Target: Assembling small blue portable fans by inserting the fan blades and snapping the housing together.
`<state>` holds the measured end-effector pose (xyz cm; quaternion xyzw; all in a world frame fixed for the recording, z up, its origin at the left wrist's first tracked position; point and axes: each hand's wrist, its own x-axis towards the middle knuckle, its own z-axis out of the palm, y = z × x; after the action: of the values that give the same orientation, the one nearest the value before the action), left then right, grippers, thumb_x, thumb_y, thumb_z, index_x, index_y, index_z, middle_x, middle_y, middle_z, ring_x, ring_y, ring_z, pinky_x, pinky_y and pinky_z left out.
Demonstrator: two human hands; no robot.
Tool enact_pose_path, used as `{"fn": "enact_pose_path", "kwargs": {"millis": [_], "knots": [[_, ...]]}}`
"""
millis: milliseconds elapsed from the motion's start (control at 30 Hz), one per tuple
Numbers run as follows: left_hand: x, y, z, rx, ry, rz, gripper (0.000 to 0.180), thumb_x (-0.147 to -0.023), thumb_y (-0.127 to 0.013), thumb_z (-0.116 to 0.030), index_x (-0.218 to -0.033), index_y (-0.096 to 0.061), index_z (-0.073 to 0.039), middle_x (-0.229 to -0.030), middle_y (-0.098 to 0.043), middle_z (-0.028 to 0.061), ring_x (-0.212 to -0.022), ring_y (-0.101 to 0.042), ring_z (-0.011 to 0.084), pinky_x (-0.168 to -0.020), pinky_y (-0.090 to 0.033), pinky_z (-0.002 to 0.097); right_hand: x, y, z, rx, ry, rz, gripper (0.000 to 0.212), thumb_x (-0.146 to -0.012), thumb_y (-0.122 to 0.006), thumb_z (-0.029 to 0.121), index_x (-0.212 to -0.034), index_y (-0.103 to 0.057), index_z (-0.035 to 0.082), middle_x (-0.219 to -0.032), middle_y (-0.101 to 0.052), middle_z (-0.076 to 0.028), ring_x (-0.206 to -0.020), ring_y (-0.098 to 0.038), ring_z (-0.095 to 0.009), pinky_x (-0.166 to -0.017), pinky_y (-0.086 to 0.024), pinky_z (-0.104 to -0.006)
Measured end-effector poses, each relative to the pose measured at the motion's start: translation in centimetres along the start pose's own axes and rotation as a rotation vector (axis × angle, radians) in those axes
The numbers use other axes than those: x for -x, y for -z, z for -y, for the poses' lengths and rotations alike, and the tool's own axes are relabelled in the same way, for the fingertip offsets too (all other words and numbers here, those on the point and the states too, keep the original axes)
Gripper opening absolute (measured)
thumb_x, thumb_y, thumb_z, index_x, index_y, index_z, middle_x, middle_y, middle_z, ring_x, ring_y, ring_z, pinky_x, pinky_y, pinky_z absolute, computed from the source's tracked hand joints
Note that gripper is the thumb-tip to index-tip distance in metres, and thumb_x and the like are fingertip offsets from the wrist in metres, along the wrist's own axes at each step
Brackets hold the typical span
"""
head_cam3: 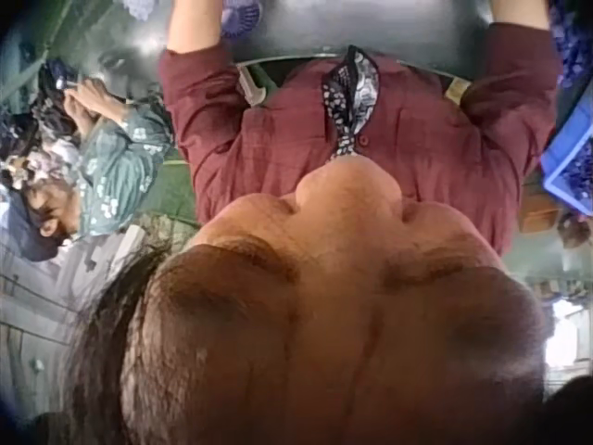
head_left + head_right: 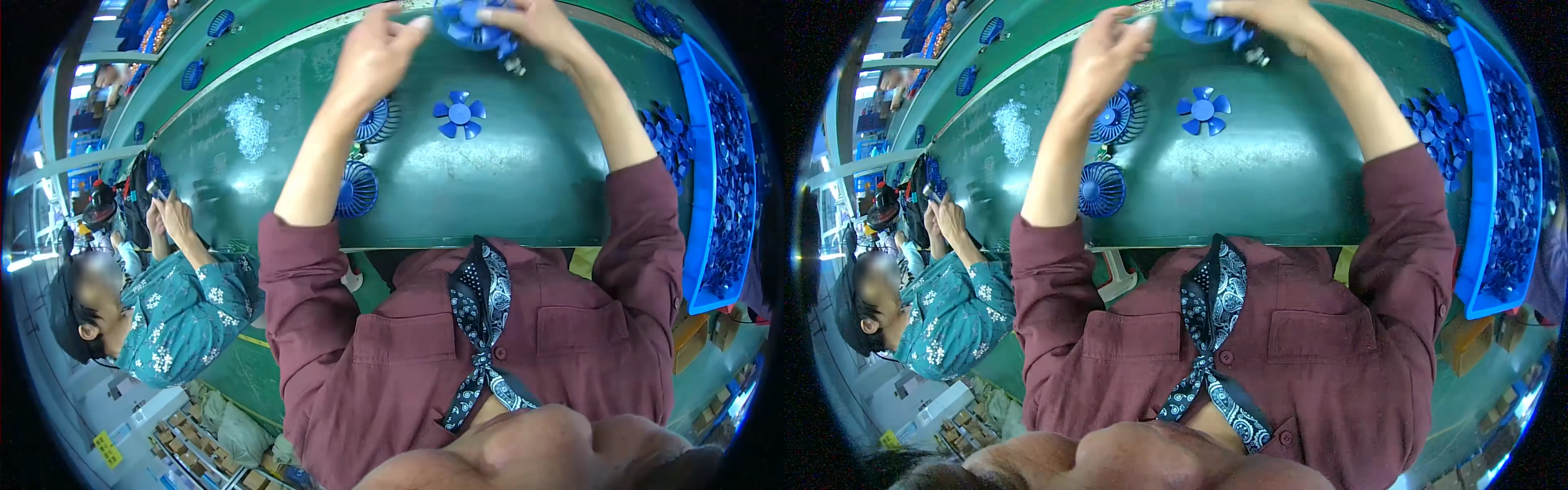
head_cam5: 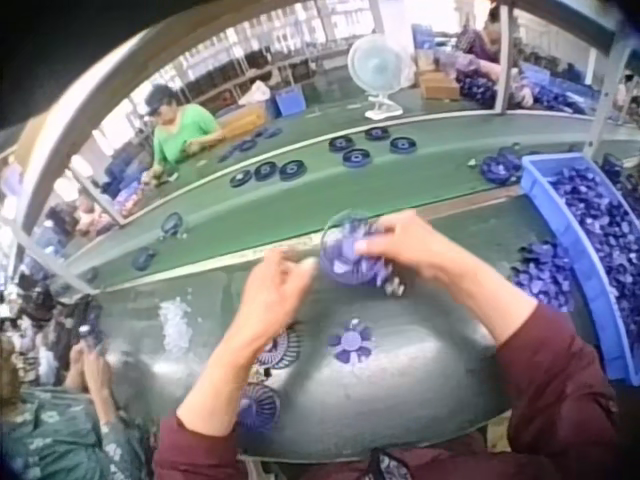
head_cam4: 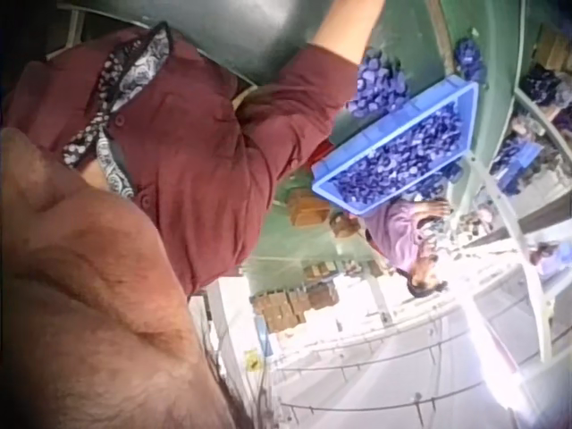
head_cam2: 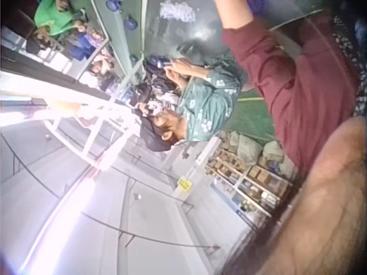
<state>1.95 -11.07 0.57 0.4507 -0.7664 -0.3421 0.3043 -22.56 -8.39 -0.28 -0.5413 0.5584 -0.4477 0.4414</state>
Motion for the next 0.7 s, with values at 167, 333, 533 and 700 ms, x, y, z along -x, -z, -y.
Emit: {"fn": "enact_pose_path", "kwargs": {"millis": [167, 333, 533, 700], "knots": [[3.6, 6.2, 3.2, -0.315, 0.136, -0.088, 0.041, -0.083, -0.067, -0.032, -0.105, -0.062, 0.002, -0.09, -0.069, 0.0164, -0.085, -0.067, 0.0236, -0.075, -0.051, 0.0336, -1.0, 5.0, -3.9, 0.5, 0.217, -0.33, 0.023, -0.085, -0.066, 0.02, -0.096, -0.064, 0.001, -0.073, -0.067, -0.009, -0.061, -0.061, -0.015, -0.055, -0.049, -0.0297], [6.5, 7.2, 8.8, -0.36, 0.327, 0.063, 0.035, -0.081, -0.069, -0.028, -0.101, -0.065, 0.0, -0.084, -0.068, 0.015, -0.078, -0.067, 0.0246, -0.071, -0.051, 0.0351, 6.2, -3.3, -3.7, 0.736, 0.612, 0.014, 0.026, -0.079, -0.066, 0.013, -0.103, -0.062, 0.003, -0.092, -0.062, -0.013, -0.085, -0.06, -0.029, -0.075, -0.05, -0.0368], [5.6, 3.7, 7.3, -0.426, 0.286, 0.057, 0.023, -0.086, -0.061, -0.023, -0.092, -0.064, -0.001, -0.083, -0.066, 0.0187, -0.081, -0.065, 0.0319, -0.074, -0.049, 0.0402, 9.0, -7.8, -2.2, 0.897, 0.413, 0.26, 0.023, -0.078, -0.066, 0.012, -0.098, -0.06, 0.004, -0.09, -0.056, -0.017, -0.088, -0.06, -0.033, -0.072, -0.051, -0.0444], [6.2, 1.3, 5.2, 0.158, 0.342, -0.071, 0.029, -0.09, -0.06, -0.024, -0.098, -0.062, 0.004, -0.076, -0.065, 0.0098, -0.064, -0.06, 0.0163, -0.06, -0.047, 0.0315, 10.1, -6.2, -2.5, 0.887, 0.354, 0.154, 0.026, -0.077, -0.068, 0.015, -0.099, -0.06, 0.004, -0.087, -0.057, -0.015, -0.076, -0.061, -0.035, -0.066, -0.051, -0.0426]]}}
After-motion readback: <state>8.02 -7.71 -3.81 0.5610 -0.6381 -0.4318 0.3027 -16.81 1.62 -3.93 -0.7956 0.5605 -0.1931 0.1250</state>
